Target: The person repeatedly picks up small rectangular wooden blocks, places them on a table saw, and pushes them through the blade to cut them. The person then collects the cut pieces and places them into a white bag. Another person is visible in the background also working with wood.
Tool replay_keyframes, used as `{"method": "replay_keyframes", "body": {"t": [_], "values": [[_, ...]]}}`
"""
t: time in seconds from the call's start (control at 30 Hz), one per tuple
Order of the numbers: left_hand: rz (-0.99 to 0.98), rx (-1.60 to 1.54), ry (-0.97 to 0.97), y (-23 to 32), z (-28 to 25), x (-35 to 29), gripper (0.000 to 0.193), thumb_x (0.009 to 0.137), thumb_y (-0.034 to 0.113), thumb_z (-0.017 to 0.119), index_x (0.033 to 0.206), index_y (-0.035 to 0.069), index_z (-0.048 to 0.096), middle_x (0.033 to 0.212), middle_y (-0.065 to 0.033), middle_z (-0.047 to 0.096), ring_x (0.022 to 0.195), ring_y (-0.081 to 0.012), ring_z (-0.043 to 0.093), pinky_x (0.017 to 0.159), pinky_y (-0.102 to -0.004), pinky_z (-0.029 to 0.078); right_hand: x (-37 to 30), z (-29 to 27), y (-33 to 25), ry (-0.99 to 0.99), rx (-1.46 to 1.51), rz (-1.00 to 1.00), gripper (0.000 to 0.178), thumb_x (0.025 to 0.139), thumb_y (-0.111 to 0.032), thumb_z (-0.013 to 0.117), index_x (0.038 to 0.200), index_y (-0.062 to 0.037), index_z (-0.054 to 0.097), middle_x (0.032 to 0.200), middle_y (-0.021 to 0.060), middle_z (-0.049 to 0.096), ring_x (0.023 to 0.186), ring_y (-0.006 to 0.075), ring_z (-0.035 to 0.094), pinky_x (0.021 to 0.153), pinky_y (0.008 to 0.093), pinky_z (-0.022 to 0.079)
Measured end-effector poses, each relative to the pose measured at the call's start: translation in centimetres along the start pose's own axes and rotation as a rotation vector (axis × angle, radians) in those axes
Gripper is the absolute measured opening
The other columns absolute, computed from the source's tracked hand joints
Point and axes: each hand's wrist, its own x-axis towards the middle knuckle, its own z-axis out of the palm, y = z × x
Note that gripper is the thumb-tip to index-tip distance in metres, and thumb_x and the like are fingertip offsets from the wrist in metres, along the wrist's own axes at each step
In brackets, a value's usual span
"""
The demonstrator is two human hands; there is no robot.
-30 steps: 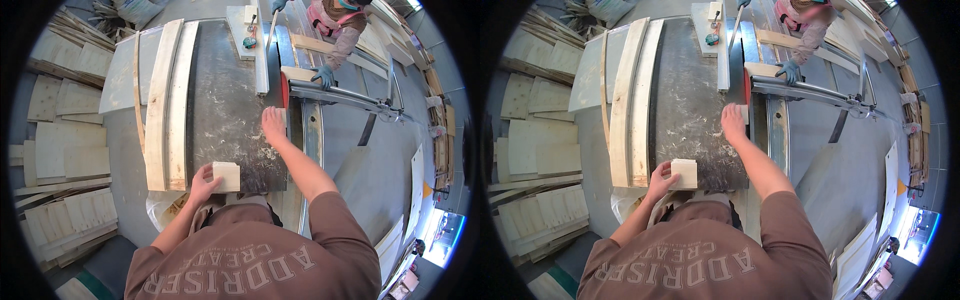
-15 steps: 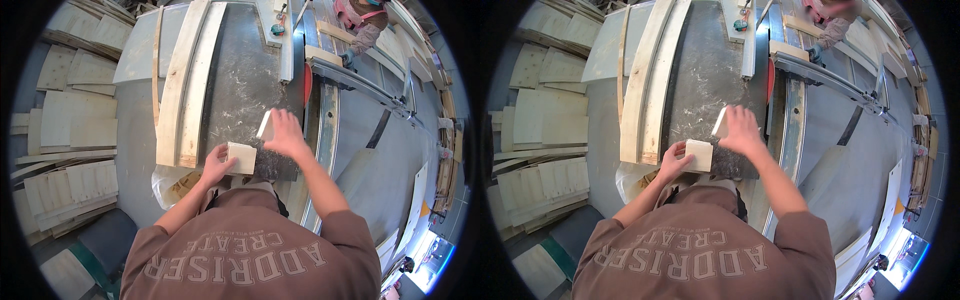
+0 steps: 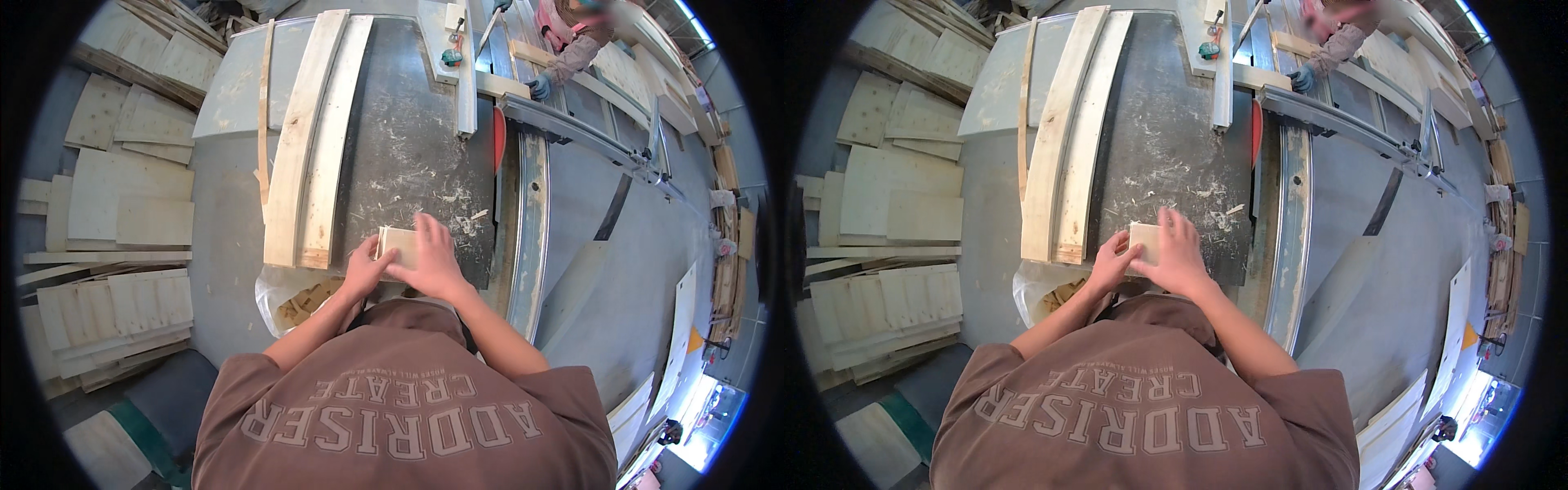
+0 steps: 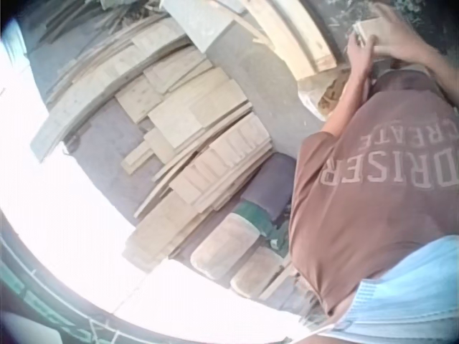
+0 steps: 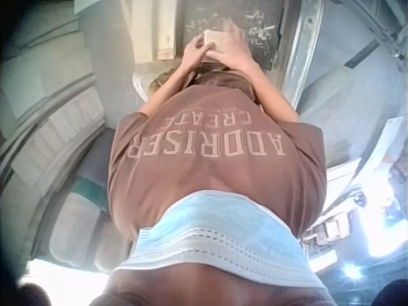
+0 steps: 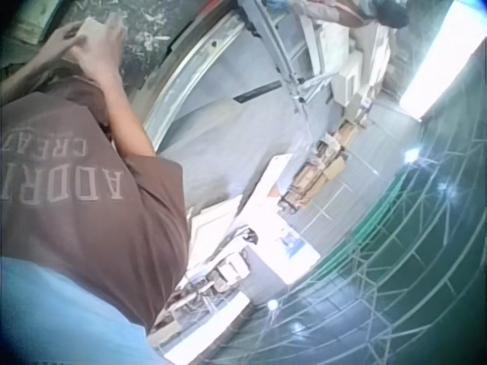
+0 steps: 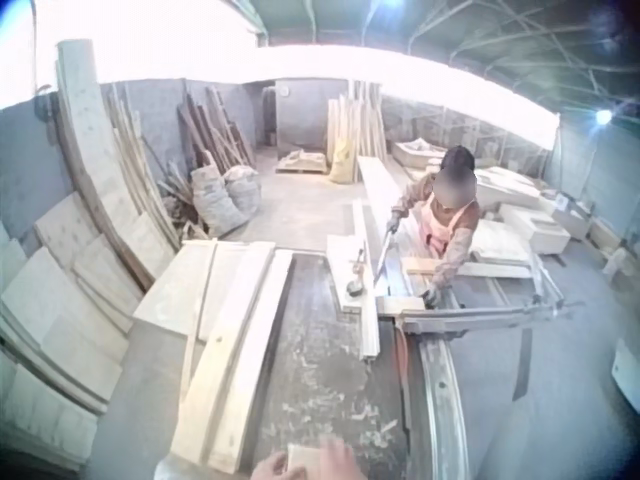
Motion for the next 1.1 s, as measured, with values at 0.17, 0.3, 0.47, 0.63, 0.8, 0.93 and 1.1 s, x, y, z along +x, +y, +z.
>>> {"method": "replay_keyframes", "body": {"t": [0.17,0.3,0.47,0.63,0.8,0.93,1.1], "values": [[-0.102,-0.095,-0.205,-2.6,-0.2,0.9,0.061,0.1,0.033,0.075,0.143,-0.006,0.058,0.133,-0.0173,0.07,0.12,-0.0223,0.066,0.105,-0.038,0.053,-1.3,4.0,3.3,-0.239,1.258,0.655,0.066,0.108,-0.046,0.066,0.151,0.0022,0.054,0.138,0.013,0.068,0.125,0.0185,0.064,0.108,0.0355,0.049],[-0.065,-0.106,-0.256,-1.7,0.4,0.6,0.065,0.101,0.031,0.076,0.15,-0.004,0.051,0.135,-0.015,0.067,0.123,-0.0208,0.064,0.107,-0.0359,0.052,-2.3,4.1,1.4,-0.247,1.425,0.615,0.047,0.111,-0.037,0.063,0.142,-0.0009,0.063,0.133,0.0079,0.071,0.118,0.0149,0.066,0.104,0.0347,0.05],[0.023,-0.101,-0.168,0.9,-0.6,-2.5,0.083,0.095,0.033,0.084,0.156,-0.005,0.041,0.143,-0.016,0.062,0.13,-0.0222,0.061,0.11,-0.0364,0.051,-3.4,1.5,-1.8,-0.127,1.336,0.502,0.048,0.108,-0.032,0.07,0.141,-0.0002,0.056,0.134,0.0087,0.065,0.121,0.0165,0.062,0.107,0.0351,0.049],[-0.022,-0.489,-0.256,3.2,-4.2,-7.5,0.095,0.087,0.03,0.091,0.158,-0.004,0.038,0.148,-0.015,0.058,0.135,-0.0226,0.058,0.118,-0.0408,0.046,-5.3,0.1,-3.9,-0.207,1.212,0.322,0.069,0.101,-0.04,0.078,0.145,0.0015,0.045,0.147,0.0168,0.052,0.134,0.0256,0.054,0.117,0.0408,0.044],[-0.16,-0.286,0.034,-6.8,-9.5,-11.6,0.105,0.076,0.025,0.096,0.157,-0.003,0.035,0.149,-0.0173,0.054,0.138,-0.0262,0.055,0.118,-0.0412,0.045,-7.2,3.6,-3.2,-0.479,0.985,0.309,0.08,0.1,-0.044,0.079,0.154,0.0021,0.042,0.155,0.0225,0.05,0.142,0.0348,0.051,0.122,0.049,0.04],[-0.124,0.254,0.288,-10.4,-14.6,-12.3,0.124,0.061,0.033,0.1,0.155,-0.011,0.031,0.145,-0.0283,0.055,0.135,-0.0361,0.058,0.119,-0.0454,0.045,-7.5,4.3,-4.1,-0.628,0.963,0.294,0.066,0.102,-0.041,0.077,0.146,0.0021,0.052,0.143,0.0154,0.059,0.133,0.0257,0.058,0.116,0.0421,0.045],[-0.66,-0.152,-0.054,-13.1,-19.9,-8.9,0.08,0.081,0.033,0.086,0.146,-0.003,0.057,0.134,-0.0209,0.07,0.124,-0.028,0.068,0.114,-0.0427,0.05,-7.5,7.4,-4.5,-0.783,0.871,0.272,0.057,0.102,-0.039,0.077,0.14,0.0013,0.06,0.143,0.0168,0.062,0.127,0.0273,0.064,0.109,0.0427,0.051]]}}
